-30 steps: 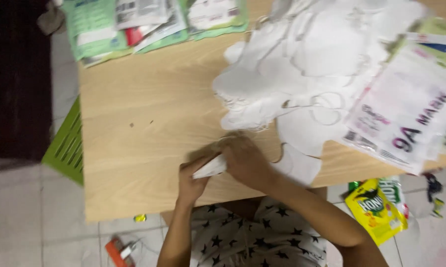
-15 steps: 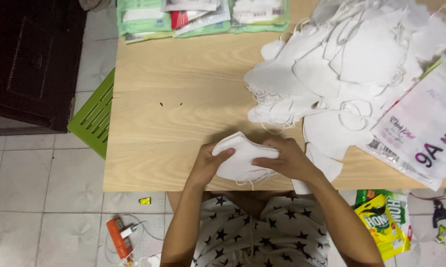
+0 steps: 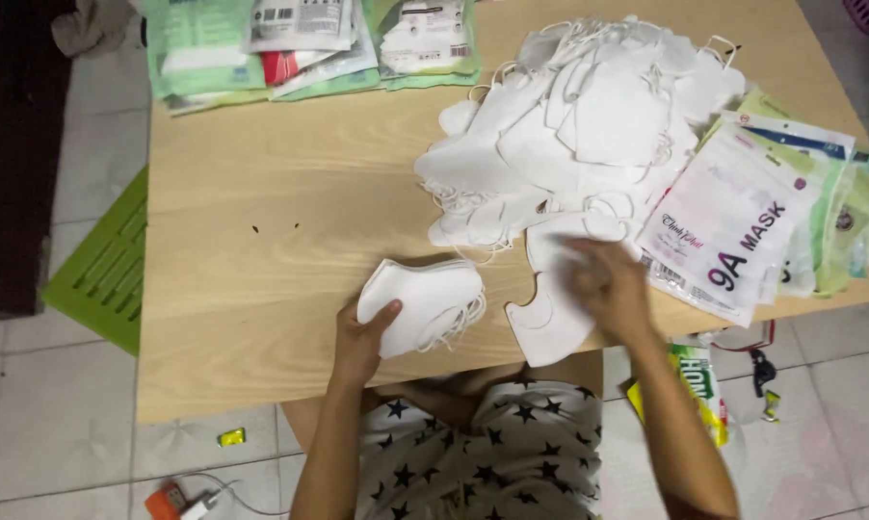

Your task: Folding white face masks and placing them into individual plastic packaging bags.

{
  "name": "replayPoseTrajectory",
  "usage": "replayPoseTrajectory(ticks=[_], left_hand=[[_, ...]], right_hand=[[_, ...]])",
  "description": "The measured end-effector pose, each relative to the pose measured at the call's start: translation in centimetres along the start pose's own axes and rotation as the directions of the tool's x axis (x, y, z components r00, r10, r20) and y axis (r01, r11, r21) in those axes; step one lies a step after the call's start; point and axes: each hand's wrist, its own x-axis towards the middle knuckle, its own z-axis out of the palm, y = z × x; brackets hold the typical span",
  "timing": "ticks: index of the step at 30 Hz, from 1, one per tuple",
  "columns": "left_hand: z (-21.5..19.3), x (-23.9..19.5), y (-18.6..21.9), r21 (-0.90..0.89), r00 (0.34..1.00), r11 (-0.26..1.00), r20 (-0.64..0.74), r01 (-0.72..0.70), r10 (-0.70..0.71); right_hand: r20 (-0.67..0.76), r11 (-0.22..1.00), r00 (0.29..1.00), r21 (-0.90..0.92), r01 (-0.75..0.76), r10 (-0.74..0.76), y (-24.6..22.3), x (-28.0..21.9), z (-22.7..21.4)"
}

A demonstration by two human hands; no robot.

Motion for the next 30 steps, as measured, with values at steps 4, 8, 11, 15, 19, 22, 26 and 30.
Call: replayPoseTrajectory(ticks=[4,8,11,15,19,22,26,30], left_hand=[[-0.4,-0.2,0.4,0.021,0.999,0.999,0.024,-0.044,0.043],[0.0,-0.2,0.7,-0.004,0.998,0.998,0.028,-0.063,0.063],[-0.3,-0.2,0.2,0.008,0.998,0.999,0.035,-0.053,0.053],[-0.2,-0.4,0.3,0.057,0.996,0.997,0.076,-0.060,0.055],[0.8,-2.0,2.7,0.049,0.993,0.994,0.064,-0.099,0.096],[0.3,-1.1,1.1,0.075,0.989,0.988,0.071,-0.134,0.129],[0.2,-1.1,1.0,0.055,0.998,0.997,0.044,-0.049,0.047],[0.3,-1.2,1.0,0.024,0.986,0.990,0.091,-0.140,0.137]], right_hand=[[0.246,0.738,0.968,-0.646,0.197,-0.042,1.6,0.6,-4.4],[0.284,0.678,0.947,-0.668,0.306,-0.148,2.9,1.1,-5.1],[0.316,0.703,0.936,-0.629,0.331,-0.157,4.4,1.8,-5.8],[0.208,0.672,0.963,-0.690,0.270,-0.174,6.1,1.9,-6.5],[0.378,0.846,0.922,-0.464,0.264,-0.080,2.8,3.3,-8.0],[0.423,0.948,0.894,-0.318,-0.006,0.147,2.9,3.4,-9.5],[0.094,0.984,0.992,-0.166,-0.068,0.084,0.1,2.6,-9.0],[-0.056,0.955,0.997,0.295,-0.037,0.056,1.6,1.4,-6.2]])
